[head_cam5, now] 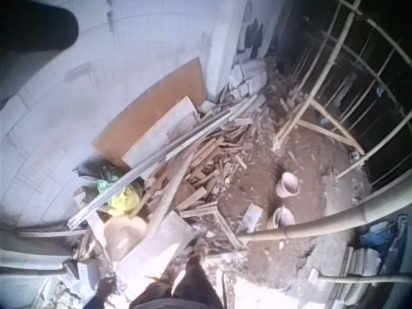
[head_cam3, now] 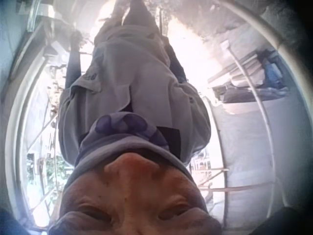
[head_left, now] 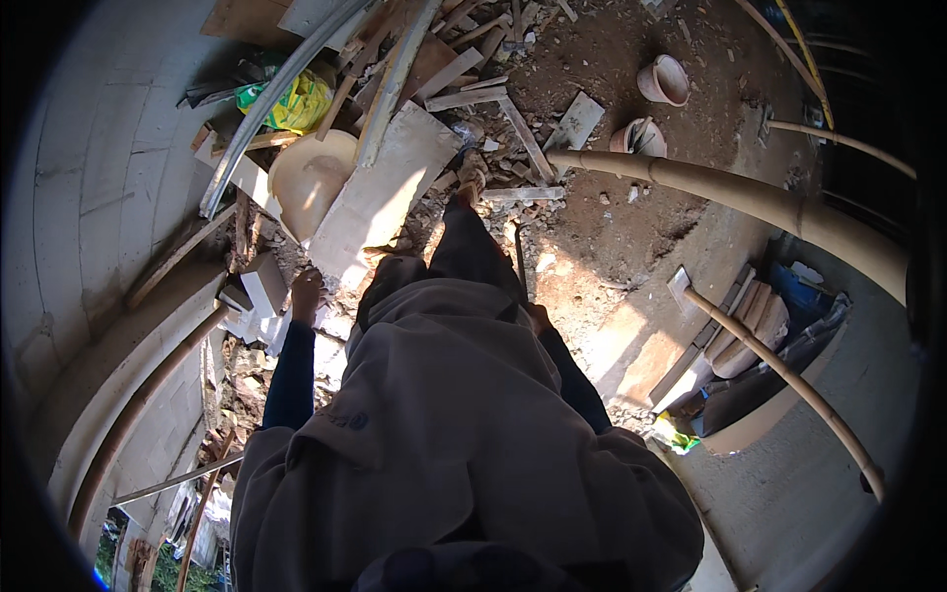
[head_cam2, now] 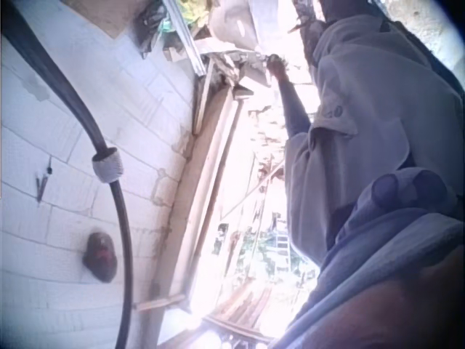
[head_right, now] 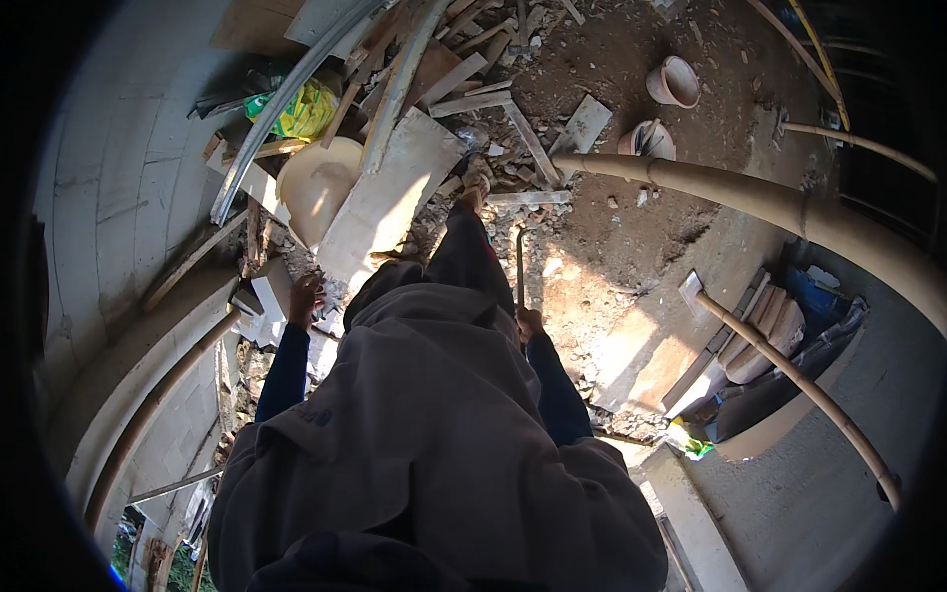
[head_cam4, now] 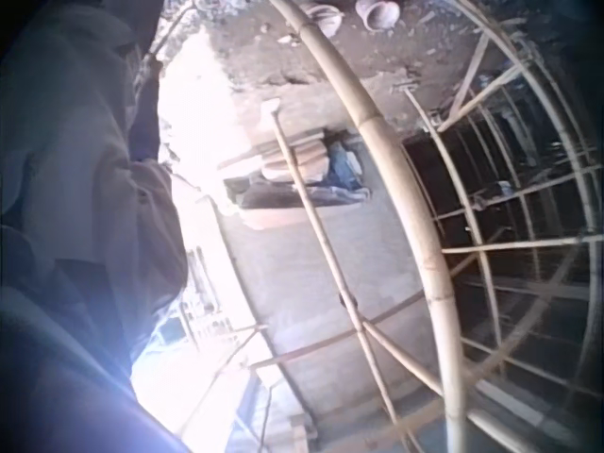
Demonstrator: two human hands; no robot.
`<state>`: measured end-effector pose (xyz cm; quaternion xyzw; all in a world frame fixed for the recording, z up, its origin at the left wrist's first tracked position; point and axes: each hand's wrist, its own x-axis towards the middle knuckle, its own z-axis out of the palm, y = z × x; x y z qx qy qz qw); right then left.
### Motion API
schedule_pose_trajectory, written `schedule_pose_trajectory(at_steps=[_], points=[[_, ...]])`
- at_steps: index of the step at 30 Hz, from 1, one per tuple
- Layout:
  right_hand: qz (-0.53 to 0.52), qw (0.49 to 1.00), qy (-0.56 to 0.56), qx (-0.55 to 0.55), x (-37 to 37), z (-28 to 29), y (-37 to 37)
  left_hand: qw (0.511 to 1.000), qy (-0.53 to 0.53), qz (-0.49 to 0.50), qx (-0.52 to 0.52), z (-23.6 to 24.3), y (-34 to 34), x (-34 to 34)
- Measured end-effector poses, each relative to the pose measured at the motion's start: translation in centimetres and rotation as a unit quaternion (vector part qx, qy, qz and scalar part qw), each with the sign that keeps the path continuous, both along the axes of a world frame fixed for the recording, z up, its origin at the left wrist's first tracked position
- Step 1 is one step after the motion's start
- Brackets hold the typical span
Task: The person sits on the ground and uses a metal bar to break small pieces of wood. They repeatedly position the wood and strike it with the bar to split it into smaller fragments.
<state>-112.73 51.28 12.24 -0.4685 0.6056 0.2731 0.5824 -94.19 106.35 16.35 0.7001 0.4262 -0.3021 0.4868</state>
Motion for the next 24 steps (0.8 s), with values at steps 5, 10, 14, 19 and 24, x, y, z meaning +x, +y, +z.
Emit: schedule_pose_trajectory(at_steps=[5,10,14,19,24], points=[[0.120,0.991,0.051,-0.037,8.9,0.4,-3.8,0.985,-0.018,-0.169,-0.008,0.6,-5.0,4.2],[0.223,0.963,-0.048,-0.142,12.5,-3.7,-9.9,0.982,-0.060,-0.176,-0.029,1.6,-11.1,10.4],[0.196,0.972,-0.092,-0.087,19.9,0.3,-13.0,0.985,-0.050,-0.161,-0.023,2.8,-14.7,13.9],[0.118,0.989,-0.084,-0.033,28.6,3.9,-17.1,0.986,-0.039,-0.158,-0.025,0.3,-17.2,16.1],[0.087,0.992,-0.091,-0.033,35.6,3.6,-21.6,0.995,-0.002,-0.090,-0.034,-2.7,-21.6,16.5]])
